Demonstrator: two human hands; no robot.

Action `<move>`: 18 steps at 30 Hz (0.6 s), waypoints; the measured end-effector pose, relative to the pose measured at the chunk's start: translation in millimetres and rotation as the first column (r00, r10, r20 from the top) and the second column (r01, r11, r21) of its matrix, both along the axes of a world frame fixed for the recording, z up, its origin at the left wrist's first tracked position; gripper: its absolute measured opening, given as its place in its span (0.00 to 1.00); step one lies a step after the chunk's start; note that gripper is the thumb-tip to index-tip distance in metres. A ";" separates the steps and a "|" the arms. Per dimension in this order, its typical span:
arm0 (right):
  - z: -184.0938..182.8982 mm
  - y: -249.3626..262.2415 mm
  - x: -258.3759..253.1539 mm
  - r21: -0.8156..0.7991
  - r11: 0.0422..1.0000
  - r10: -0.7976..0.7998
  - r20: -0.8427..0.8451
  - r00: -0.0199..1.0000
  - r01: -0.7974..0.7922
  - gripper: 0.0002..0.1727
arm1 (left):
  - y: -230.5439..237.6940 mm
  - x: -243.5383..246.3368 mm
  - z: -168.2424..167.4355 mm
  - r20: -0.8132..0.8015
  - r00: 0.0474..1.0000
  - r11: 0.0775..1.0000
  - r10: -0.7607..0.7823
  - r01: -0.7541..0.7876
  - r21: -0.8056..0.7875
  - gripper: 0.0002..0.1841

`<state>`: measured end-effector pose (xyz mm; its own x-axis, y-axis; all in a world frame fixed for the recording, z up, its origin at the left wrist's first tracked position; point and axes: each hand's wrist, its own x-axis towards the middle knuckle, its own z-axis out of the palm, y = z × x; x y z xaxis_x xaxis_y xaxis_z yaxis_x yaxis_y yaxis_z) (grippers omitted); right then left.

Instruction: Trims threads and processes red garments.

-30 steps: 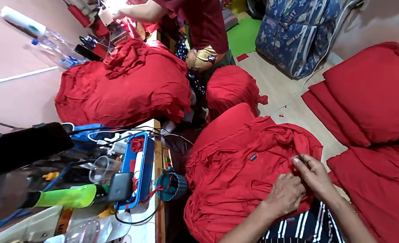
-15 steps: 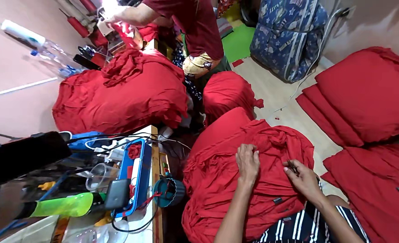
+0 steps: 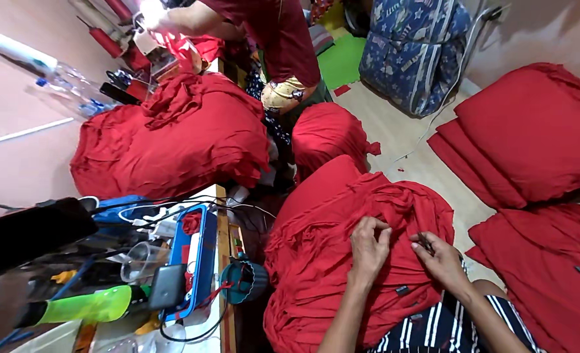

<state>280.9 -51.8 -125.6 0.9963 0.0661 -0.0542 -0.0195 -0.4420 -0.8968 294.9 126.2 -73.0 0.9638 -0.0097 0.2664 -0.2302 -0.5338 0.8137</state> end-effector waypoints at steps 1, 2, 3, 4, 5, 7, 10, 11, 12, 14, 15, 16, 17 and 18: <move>-0.4 -0.3 -0.5 0.002 1.000 -0.005 0.011 1.000 0.005 0.14 | -1.7 -5.8 13.5 -0.176 0.978 0.989 -0.110 0.090 -0.118 0.07; -0.4 -0.2 -1.2 0.004 1.000 -0.007 0.016 1.000 0.007 0.14 | -3.6 -10.8 20.7 -0.302 0.931 0.963 -0.206 0.138 -0.231 0.08; 0.0 0.3 -1.5 0.011 1.000 -0.011 0.019 1.000 0.011 0.14 | -5.7 -14.8 20.1 -0.376 0.888 0.934 -0.265 0.140 -0.329 0.09; 0.4 0.6 -1.5 0.020 1.000 -0.013 0.014 1.000 0.012 0.14 | -7.5 -17.7 13.4 -0.432 0.851 0.901 -0.298 0.101 -0.422 0.09; 0.7 0.3 -1.7 0.031 0.999 -0.014 0.005 1.000 0.014 0.14 | -8.3 -19.8 3.9 -0.492 0.809 0.857 -0.322 0.028 -0.515 0.08; 0.5 -0.9 -3.2 0.061 0.998 -0.020 -0.013 1.000 0.020 0.14 | -4.7 -22.2 -13.4 -0.588 0.707 0.727 -0.393 -0.153 -0.669 0.12; -0.6 -1.5 -8.1 0.075 0.997 -0.028 -0.014 1.000 0.029 0.14 | -0.9 -22.6 -16.2 -0.582 0.661 0.594 -0.473 -0.250 -0.765 0.14; -0.6 -1.0 -9.3 0.078 0.996 -0.032 -0.012 0.999 0.033 0.13 | -2.0 -20.1 -14.6 -0.572 0.670 0.610 -0.474 -0.218 -0.761 0.16; -0.4 -0.5 -10.1 0.083 0.996 -0.039 -0.010 0.999 0.039 0.13 | -3.9 -16.1 -14.1 -0.558 0.688 0.650 -0.464 -0.163 -0.742 0.17; -0.5 0.5 -12.0 0.099 0.993 -0.059 0.005 0.998 0.059 0.13 | -9.3 -7.0 -15.5 -0.530 0.731 0.746 -0.430 -0.044 -0.665 0.19; 0.2 0.2 -13.7 0.108 0.992 -0.070 0.012 0.997 0.068 0.13 | -13.5 -3.2 -16.8 -0.519 0.755 0.787 -0.400 -0.007 -0.617 0.19; 1.3 -0.6 -15.4 0.119 0.990 -0.081 0.020 0.997 0.078 0.13 | -17.6 -0.6 -18.2 -0.503 0.780 0.814 -0.372 0.014 -0.581 0.18; 2.8 -1.5 -17.1 0.126 0.988 -0.092 0.026 0.995 0.088 0.13 | -21.1 0.3 -20.5 -0.481 0.805 0.826 -0.347 0.019 -0.564 0.18; 4.3 -2.5 -18.7 0.137 0.985 -0.106 0.030 0.994 0.101 0.13 | -23.6 -0.6 -24.0 -0.457 0.829 0.826 -0.322 0.010 -0.564 0.17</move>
<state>262.1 -54.4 -121.3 0.9993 -0.0331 -0.0150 -0.0247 -0.3139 -0.9491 294.3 102.6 -97.0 0.9480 -0.1951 -0.2516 0.2585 0.0102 0.9660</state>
